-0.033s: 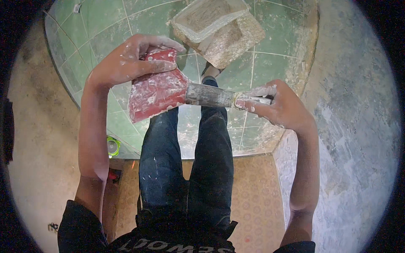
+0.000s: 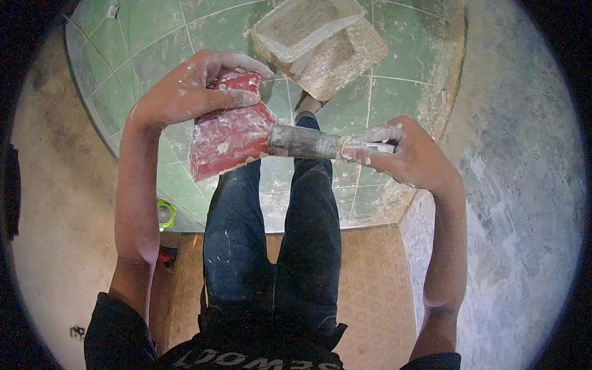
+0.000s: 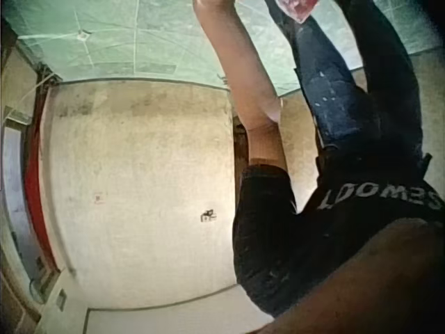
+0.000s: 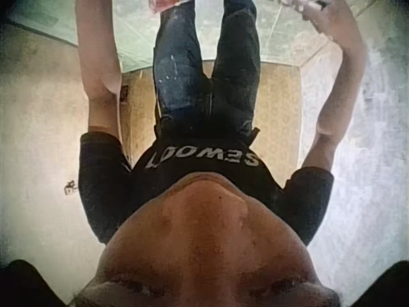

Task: The person applies plaster compound to a damaged wall using a putty knife and a scraper to smooth the surface.

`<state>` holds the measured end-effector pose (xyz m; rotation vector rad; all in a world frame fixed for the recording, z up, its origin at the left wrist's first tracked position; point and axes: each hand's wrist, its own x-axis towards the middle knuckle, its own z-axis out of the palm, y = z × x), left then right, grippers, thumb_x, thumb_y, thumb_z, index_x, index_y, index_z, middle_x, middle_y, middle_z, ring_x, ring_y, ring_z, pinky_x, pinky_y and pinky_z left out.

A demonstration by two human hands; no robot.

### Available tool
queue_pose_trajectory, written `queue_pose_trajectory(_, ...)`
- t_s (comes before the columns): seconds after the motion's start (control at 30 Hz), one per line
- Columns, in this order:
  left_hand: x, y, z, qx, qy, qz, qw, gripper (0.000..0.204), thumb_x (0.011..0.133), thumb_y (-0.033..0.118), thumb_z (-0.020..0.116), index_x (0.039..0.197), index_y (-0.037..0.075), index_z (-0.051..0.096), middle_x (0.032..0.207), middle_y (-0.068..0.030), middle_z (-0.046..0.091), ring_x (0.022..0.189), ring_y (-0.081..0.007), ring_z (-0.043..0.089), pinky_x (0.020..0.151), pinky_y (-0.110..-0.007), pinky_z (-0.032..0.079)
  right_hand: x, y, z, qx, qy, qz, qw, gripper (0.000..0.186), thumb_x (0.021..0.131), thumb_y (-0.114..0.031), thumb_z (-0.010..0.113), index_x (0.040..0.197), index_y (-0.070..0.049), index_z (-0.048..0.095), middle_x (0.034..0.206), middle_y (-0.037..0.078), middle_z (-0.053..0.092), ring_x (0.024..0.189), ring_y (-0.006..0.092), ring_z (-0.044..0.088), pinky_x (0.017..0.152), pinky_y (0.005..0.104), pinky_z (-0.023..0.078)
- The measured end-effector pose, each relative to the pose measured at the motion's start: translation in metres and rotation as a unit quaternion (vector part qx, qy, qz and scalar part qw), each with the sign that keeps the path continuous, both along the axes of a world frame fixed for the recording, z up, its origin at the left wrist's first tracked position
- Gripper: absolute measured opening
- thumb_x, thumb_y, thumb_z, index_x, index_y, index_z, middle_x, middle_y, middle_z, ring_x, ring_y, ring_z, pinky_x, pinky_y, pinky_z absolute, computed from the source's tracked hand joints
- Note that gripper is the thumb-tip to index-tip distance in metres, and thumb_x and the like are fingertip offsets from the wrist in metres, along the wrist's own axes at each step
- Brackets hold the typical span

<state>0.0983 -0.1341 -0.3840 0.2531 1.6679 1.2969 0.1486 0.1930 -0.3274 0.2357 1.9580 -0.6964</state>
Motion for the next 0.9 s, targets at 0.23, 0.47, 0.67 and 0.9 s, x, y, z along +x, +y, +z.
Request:
queue_pose_trajectory(0.23,0.015,-0.001,-0.011,0.027,-0.066,0.011,0.997,0.035,0.086,0.013,0.069,0.118,0.0,0.063,0.099,-0.0057,0.067,0.091,-0.0116,0.06,0.084,-0.027,0.048,-0.005,-0.011,-0.004,-0.123,-0.014,0.063,0.99,0.042,0.074,-0.043,0.077,0.092,-0.005,0.074,0.078,0.01,0.065,0.07,0.0202,0.062,0.064,0.0312,0.048)
queue_pose_trajectory(0.47,0.02,0.005,-0.015,-0.005,-0.093,0.016,0.996,0.034,0.085,0.013,0.069,0.115,0.0,0.064,0.1,-0.0074,0.067,0.093,-0.0117,0.06,0.085,-0.027,0.048,-0.006,-0.022,-0.001,-0.089,-0.091,0.108,0.986,0.053,0.068,-0.039,0.08,0.102,-0.001,0.067,0.09,0.013,0.066,0.086,0.0208,0.063,0.079,0.0347,0.05)
queue_pose_trajectory(0.67,0.024,0.011,-0.021,-0.037,-0.079,-0.001,0.996,0.033,0.085,0.014,0.069,0.114,-0.001,0.064,0.098,-0.0069,0.067,0.09,-0.0111,0.06,0.083,-0.026,0.048,-0.014,-0.037,0.004,-0.151,-0.134,0.102,0.974,0.04,0.07,-0.039,0.08,0.093,-0.008,0.073,0.091,0.01,0.067,0.086,0.0194,0.062,0.076,0.035,0.048)
queue_pose_trajectory(0.9,0.038,0.018,-0.034,-0.004,-0.058,0.123,0.991,0.037,0.085,0.016,0.069,0.116,-0.001,0.062,0.096,-0.0066,0.067,0.087,-0.0109,0.06,0.08,-0.025,0.048,-0.005,-0.01,-0.009,-0.355,-0.082,-0.031,0.931,0.036,0.072,-0.042,0.077,0.09,-0.011,0.075,0.086,0.012,0.069,0.084,0.0169,0.064,0.079,0.0321,0.048)
